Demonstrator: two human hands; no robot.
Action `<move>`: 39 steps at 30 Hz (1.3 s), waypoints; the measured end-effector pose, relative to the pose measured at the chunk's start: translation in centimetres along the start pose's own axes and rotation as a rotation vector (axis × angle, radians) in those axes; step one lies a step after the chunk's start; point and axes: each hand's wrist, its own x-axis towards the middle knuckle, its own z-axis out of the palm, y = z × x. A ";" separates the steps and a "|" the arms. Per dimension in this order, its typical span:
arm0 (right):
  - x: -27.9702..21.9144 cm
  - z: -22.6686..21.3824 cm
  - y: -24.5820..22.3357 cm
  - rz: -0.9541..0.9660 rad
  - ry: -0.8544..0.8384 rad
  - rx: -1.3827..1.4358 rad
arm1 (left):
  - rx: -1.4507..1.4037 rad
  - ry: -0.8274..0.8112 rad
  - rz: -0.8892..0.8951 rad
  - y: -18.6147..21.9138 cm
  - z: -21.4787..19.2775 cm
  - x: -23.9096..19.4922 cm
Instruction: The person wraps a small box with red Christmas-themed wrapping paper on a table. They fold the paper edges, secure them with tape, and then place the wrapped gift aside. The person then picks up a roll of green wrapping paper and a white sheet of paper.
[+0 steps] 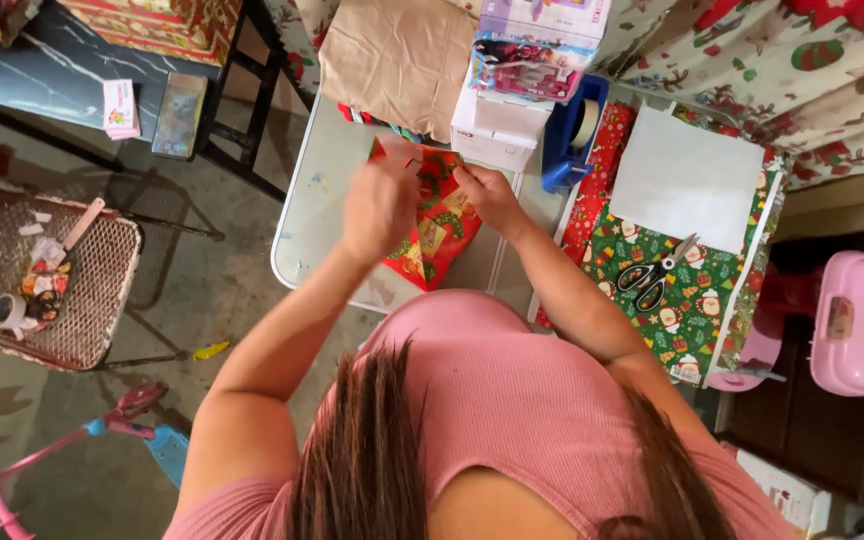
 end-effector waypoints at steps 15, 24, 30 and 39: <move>-1.0 2.4 0.3 -0.693 -0.001 -0.734 | -0.296 -0.393 -0.481 0.6 4.8 -3.7; -1.7 2.7 0.1 -0.823 -0.005 -0.970 | -0.817 -0.352 -1.006 3.1 -4.2 1.9; -2.4 3.6 1.3 -0.888 -0.071 -0.953 | -0.588 -0.250 -1.206 2.9 -0.7 -1.2; 0.3 4.4 3.2 -0.775 -0.159 -0.626 | -0.477 -0.329 -1.125 3.6 -5.3 0.7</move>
